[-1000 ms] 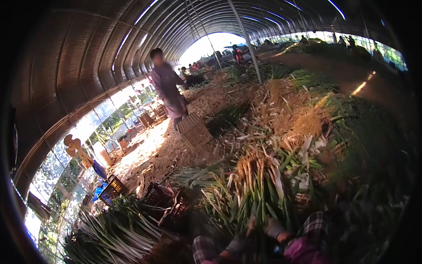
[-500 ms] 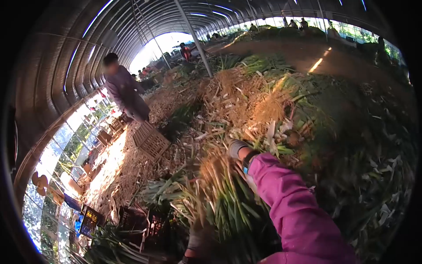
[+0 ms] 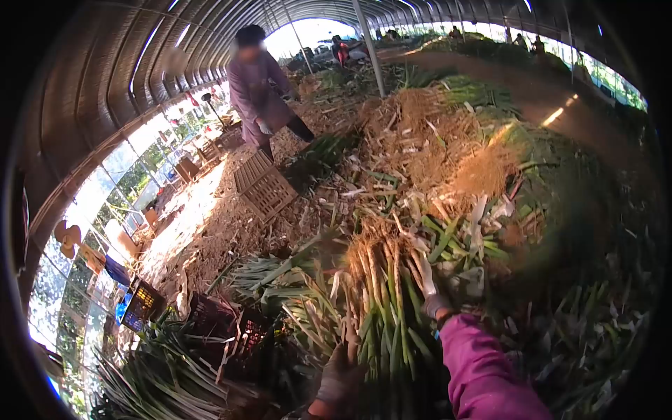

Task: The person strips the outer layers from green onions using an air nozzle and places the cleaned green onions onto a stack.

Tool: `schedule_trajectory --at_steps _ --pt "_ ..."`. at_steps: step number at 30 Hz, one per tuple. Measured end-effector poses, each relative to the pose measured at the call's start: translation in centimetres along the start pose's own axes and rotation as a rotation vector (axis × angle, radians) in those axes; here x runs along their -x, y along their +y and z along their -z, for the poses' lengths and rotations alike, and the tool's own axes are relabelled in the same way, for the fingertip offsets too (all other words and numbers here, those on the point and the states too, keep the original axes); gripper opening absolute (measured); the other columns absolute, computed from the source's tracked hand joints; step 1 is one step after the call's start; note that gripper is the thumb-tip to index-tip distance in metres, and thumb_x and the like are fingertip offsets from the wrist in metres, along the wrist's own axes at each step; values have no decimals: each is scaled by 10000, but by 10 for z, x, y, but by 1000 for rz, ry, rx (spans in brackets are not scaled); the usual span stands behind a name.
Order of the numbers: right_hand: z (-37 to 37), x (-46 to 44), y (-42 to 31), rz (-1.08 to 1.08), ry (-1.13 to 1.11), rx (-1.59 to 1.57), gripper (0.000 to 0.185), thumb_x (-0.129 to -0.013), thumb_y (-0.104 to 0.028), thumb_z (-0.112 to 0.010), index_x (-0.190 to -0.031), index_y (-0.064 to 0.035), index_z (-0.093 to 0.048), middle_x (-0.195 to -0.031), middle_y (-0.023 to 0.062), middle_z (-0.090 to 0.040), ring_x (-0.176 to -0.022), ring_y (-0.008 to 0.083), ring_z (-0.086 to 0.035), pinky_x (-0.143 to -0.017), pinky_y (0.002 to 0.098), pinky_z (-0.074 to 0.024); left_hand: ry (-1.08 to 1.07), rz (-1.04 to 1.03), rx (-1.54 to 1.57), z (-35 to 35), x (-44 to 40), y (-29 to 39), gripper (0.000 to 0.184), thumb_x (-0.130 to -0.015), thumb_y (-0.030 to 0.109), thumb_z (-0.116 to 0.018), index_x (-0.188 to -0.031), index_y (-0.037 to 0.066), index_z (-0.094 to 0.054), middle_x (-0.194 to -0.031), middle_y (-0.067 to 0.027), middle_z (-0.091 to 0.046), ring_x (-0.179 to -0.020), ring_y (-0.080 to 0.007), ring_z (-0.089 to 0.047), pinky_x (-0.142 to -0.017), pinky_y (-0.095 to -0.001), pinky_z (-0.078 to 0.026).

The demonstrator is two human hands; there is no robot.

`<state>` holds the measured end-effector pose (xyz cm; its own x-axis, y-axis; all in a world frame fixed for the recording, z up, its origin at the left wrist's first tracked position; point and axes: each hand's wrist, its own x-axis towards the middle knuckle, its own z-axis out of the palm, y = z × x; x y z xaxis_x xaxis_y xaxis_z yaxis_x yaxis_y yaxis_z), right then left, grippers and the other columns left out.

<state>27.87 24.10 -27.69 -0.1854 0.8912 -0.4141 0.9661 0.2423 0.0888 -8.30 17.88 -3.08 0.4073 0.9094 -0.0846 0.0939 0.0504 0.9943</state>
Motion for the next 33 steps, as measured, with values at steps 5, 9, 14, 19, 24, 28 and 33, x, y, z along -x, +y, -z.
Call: schedule_trajectory --at_steps 5,9,14,19,24,28,33 --pt "-66 45 -106 -752 -47 -576 393 -868 -314 -421 -1146 -78 -564 -1166 165 -558 -1006 345 -557 -990 415 -320 -13 22 236 -10 0 1 610 -672 99 -694 -1188 -28 -394 -1147 -122 -502 -1071 -211 -482 -891 -298 -391" --pt "-109 66 -127 -338 185 -790 459 -863 -401 -422 -1168 -78 -540 -1155 198 -550 -991 383 -553 -890 415 -419 -10 -74 28 -2 -3 -29 635 -684 44 -690 -1231 -25 -377 -1228 -102 -457 -1146 -197 -439 -942 -294 -368" --pt "-102 75 -147 -936 507 -1189 201 -779 -175 -601 -965 -105 -634 -878 159 -642 -847 293 -608 -779 355 -460 -78 191 383 -10 3 19 584 -730 -124 -546 -1261 16 -348 -1091 -44 -517 -888 -115 -522 -684 -242 -461" --pt "-102 65 -126 -1026 853 -1285 116 -773 -160 -605 -857 -94 -650 -818 147 -643 -749 248 -608 -692 329 -472 -79 230 105 0 0 3 797 -679 -153 -575 -1367 -17 -199 -1328 -143 -376 -1156 -200 -442 -887 -289 -429" --pt "-48 34 -133 -766 884 -1044 70 -748 -116 -623 -792 -71 -653 -740 133 -637 -703 182 -606 -646 314 -474 -53 187 240 3 2 -16 708 -710 -114 -585 -1330 3 -267 -1198 -79 -446 -1013 -156 -477 -840 -272 -433" --pt "61 37 -151 -769 272 -1046 650 -649 -482 -699 -1114 -75 -497 -1154 166 -539 -1053 322 -522 -890 398 -432 -81 114 216 -10 -3 13 727 -698 -172 -526 -1346 32 -269 -1307 -81 -399 -1150 -178 -441 -868 -287 -430" --pt "53 27 -153 -929 251 -1180 609 -603 -327 -754 -1058 -4 -511 -1084 239 -554 -1030 352 -542 -871 408 -439 -122 95 242 -13 -8 30 717 -690 -179 -496 -1344 20 -280 -1333 -84 -396 -1217 -184 -397 -887 -290 -412"
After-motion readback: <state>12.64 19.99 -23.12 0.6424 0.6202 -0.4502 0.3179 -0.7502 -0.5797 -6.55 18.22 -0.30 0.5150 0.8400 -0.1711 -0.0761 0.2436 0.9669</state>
